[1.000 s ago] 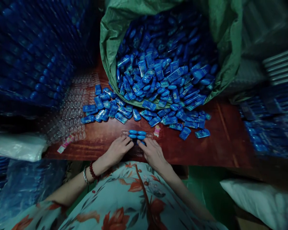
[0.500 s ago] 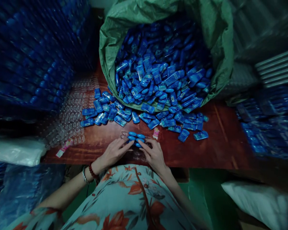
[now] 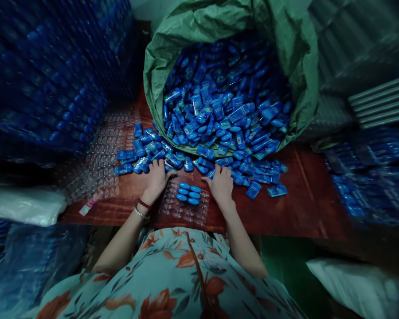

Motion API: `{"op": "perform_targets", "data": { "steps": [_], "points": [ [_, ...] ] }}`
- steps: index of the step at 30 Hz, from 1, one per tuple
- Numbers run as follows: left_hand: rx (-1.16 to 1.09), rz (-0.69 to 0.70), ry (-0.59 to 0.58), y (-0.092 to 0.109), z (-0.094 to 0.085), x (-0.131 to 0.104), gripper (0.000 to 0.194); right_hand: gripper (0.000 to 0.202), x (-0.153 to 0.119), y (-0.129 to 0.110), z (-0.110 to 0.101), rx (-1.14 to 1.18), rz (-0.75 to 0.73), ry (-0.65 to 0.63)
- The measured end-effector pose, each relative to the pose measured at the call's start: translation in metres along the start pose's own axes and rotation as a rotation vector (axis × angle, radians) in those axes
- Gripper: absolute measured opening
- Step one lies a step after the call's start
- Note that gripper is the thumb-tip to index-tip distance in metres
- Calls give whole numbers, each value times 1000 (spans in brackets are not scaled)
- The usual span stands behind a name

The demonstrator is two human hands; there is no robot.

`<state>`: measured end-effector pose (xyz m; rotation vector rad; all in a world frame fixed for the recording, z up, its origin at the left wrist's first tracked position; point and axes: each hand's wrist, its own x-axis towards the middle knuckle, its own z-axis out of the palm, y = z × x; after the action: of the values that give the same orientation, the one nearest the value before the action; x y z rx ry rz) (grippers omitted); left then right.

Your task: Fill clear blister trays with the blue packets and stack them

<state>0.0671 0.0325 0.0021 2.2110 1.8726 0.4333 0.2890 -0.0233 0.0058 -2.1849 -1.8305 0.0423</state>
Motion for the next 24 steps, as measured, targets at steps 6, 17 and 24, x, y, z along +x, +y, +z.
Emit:
{"op": "perform_targets", "data": {
  "steps": [6,17,24],
  "points": [
    [-178,3,-59,-14,-1,-28,27,55,-28,12,-2,272,143,-174],
    [-318,40,-191,-21,-53,-98,20,39,-58,38,-29,815,351,5],
    [-333,356,-132,-1,-47,-118,20,31,-106,11,-52,885,29,-347]
  ]
}}
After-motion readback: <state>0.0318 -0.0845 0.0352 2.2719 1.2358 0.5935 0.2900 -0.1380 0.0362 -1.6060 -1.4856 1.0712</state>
